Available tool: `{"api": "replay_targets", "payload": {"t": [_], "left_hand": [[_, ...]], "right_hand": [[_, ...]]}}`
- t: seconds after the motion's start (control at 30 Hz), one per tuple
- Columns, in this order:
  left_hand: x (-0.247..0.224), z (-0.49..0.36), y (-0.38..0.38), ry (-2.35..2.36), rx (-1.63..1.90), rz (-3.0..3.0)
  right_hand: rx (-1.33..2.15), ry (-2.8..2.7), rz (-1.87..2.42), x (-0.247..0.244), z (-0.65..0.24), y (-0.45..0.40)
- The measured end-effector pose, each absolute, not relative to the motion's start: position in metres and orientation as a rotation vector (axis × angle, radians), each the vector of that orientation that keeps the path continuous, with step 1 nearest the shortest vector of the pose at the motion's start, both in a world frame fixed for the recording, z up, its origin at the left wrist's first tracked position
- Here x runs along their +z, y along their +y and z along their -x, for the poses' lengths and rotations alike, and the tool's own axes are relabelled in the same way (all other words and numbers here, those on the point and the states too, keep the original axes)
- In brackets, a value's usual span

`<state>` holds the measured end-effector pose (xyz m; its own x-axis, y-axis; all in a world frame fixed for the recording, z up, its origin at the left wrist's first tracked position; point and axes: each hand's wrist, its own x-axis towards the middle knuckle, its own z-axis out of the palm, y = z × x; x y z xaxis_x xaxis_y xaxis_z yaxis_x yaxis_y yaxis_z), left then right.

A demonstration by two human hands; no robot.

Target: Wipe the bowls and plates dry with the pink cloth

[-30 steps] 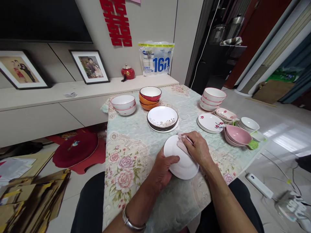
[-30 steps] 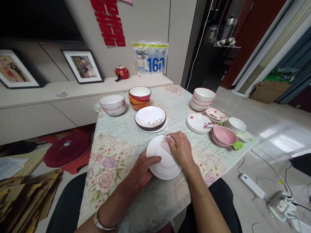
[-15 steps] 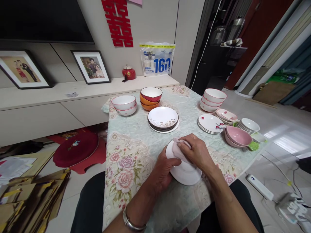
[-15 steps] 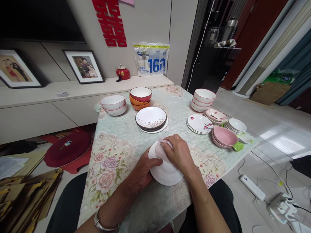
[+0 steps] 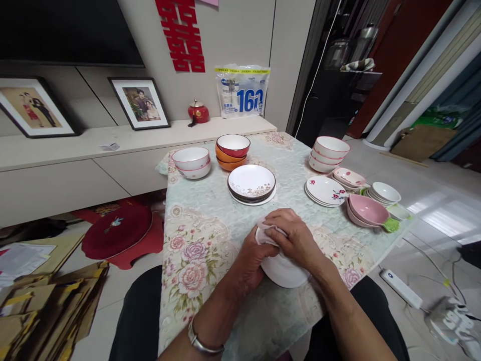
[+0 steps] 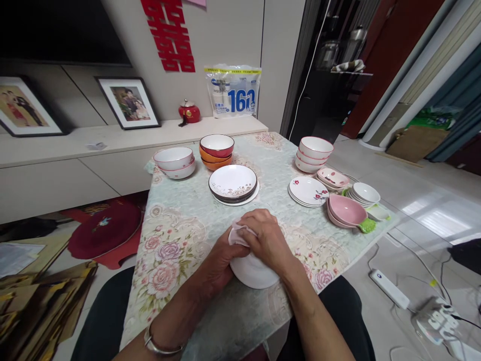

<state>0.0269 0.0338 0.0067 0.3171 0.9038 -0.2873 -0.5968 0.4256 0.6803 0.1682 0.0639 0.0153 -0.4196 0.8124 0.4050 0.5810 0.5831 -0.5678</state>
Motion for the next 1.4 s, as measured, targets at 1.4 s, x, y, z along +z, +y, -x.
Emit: {"api": "replay_targets", "payload": {"t": [1.4], "left_hand": [[0.002, -0.028, 0.035, 0.736, 1.165, -0.387]], "right_hand": [[0.251, -2.065, 1.727, 0.001, -0.199, 0.079]]}}
